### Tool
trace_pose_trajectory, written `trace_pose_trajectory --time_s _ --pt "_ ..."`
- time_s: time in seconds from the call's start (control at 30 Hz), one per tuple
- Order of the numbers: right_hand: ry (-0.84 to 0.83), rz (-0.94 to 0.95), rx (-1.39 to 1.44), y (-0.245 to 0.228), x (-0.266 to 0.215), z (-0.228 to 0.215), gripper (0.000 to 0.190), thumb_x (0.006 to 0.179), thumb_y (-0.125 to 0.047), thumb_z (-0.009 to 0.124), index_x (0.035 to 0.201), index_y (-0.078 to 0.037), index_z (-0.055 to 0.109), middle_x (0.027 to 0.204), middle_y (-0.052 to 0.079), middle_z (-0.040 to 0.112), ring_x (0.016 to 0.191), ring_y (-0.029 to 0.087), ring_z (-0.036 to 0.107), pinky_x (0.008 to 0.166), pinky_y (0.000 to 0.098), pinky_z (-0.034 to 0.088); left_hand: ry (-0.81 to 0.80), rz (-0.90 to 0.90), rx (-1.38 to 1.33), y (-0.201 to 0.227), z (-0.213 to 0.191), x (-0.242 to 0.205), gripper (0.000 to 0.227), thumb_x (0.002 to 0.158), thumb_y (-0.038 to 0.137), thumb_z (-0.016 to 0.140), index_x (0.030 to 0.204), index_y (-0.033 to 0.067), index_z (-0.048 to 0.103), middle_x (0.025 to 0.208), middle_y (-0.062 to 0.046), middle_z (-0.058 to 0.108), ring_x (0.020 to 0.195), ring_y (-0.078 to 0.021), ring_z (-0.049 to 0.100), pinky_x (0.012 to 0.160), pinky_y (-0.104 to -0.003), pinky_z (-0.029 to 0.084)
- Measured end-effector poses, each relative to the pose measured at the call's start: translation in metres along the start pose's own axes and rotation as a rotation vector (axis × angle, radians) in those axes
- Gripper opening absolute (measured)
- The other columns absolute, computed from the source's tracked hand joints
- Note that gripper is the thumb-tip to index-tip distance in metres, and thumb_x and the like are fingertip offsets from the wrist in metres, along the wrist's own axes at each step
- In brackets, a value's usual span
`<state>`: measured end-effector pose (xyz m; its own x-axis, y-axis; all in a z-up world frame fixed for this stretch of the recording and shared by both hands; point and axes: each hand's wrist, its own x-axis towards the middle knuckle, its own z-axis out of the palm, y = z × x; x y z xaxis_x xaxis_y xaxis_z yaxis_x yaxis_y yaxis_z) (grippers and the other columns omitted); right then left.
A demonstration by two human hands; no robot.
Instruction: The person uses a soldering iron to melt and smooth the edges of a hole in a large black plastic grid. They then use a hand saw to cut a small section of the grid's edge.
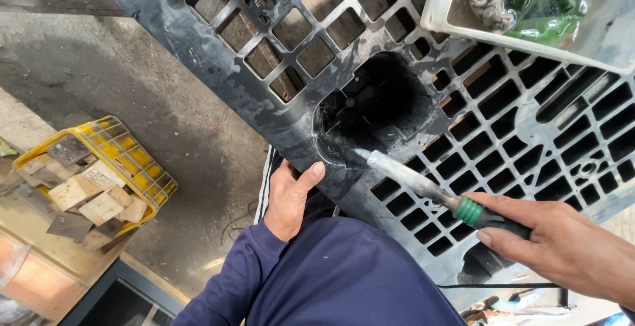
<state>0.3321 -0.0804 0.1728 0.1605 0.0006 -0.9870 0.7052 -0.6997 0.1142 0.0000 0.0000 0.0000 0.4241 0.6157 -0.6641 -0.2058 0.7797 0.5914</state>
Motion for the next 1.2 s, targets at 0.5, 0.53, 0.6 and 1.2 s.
trace_pose_trajectory --time_s 0.5,0.53,0.6,1.2 --pt "-0.148 0.177 -0.138 -0.031 0.001 -0.009 0.052 0.101 -0.044 0.061 0.152 -0.041 0.053 0.055 0.009 0.050 0.048 0.019 0.049 0.054 0.0392 0.040 -0.017 0.008 -0.029 0.008 0.005 -0.002 0.053 0.096 0.020 0.071 0.140 -0.0043 0.052 0.133 -0.012 0.062 0.123 -0.0199 0.059 0.110 -0.035 0.044" --pt "-0.139 0.139 -0.158 -0.033 0.001 -0.010 0.053 0.100 -0.044 0.060 0.152 -0.040 0.053 0.056 0.008 0.050 0.049 0.018 0.051 0.054 0.0382 0.041 -0.022 0.010 -0.029 0.008 0.005 -0.001 0.053 0.096 0.020 0.070 0.139 -0.0042 0.052 0.134 -0.012 0.062 0.123 -0.0198 0.059 0.110 -0.035 0.044" --pt "-0.126 0.067 -0.197 -0.033 0.001 -0.010 0.056 0.098 -0.044 0.057 0.153 -0.037 0.054 0.059 0.006 0.051 0.049 0.016 0.054 0.053 0.0362 0.043 -0.032 0.005 -0.030 0.008 0.004 -0.002 0.053 0.096 0.020 0.070 0.139 -0.0040 0.051 0.134 -0.011 0.062 0.124 -0.0197 0.059 0.110 -0.035 0.044" --pt "-0.026 -0.022 -0.669 -0.052 -0.020 -0.001 0.069 0.097 -0.055 0.041 0.164 -0.046 0.028 0.083 -0.009 0.065 0.066 0.009 0.073 0.060 0.0258 0.063 -0.048 0.005 0.056 0.012 0.002 -0.001 0.048 0.096 0.025 0.072 0.131 -0.0047 0.058 0.126 -0.012 0.067 0.115 -0.0182 0.062 0.105 -0.033 0.047"
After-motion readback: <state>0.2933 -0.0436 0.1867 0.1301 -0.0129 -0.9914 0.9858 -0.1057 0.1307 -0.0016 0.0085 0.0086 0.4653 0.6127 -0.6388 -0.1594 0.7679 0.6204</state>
